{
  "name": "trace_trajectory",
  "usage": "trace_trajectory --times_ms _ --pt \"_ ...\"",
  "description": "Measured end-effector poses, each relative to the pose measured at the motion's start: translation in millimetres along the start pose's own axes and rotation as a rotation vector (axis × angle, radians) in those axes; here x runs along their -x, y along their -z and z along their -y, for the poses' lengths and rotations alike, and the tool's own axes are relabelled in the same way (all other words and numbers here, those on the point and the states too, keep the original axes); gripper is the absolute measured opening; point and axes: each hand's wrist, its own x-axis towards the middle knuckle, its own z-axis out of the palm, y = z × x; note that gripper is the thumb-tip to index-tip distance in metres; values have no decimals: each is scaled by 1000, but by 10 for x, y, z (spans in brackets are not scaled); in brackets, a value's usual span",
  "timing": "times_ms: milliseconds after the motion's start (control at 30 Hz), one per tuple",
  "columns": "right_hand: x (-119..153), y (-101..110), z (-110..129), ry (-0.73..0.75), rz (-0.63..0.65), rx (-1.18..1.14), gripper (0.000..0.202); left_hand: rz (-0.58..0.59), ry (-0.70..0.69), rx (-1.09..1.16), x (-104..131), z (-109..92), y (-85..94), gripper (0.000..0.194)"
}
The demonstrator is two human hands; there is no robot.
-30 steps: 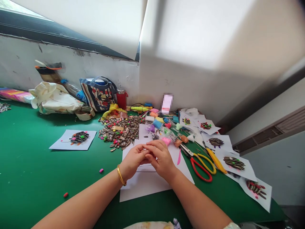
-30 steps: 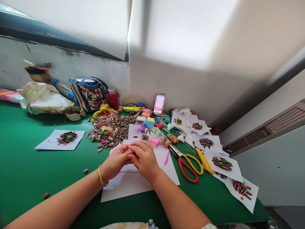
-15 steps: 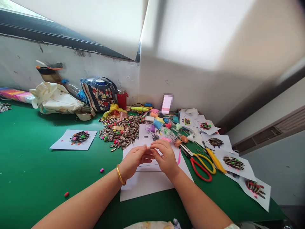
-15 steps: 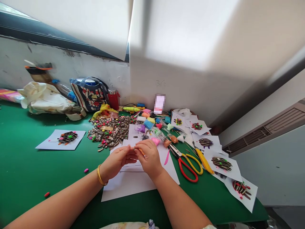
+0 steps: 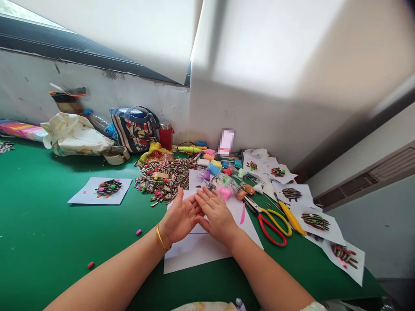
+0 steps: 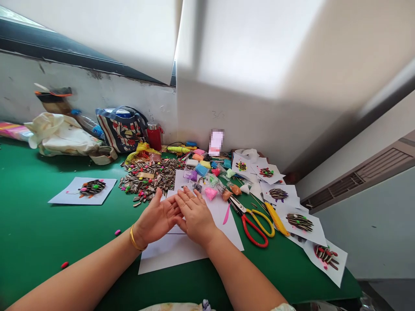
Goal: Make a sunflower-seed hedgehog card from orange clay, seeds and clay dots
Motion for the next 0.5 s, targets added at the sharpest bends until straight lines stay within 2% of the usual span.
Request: trace_trajectory --times_ms 100,267,400,500 --pt "-18 -27 37 51 81 26 71 63 37 60 2 -8 20 77" --pt "-20 45 -19 -50 43 96 72 66 0 104 23 -96 5 82" --pt "-30 70 76 105 80 24 75 -25 -68 109 26 -118 29 89" --pt "-54 29 144 158 104 -4 81 -12 -21 101 22 -60 39 92"
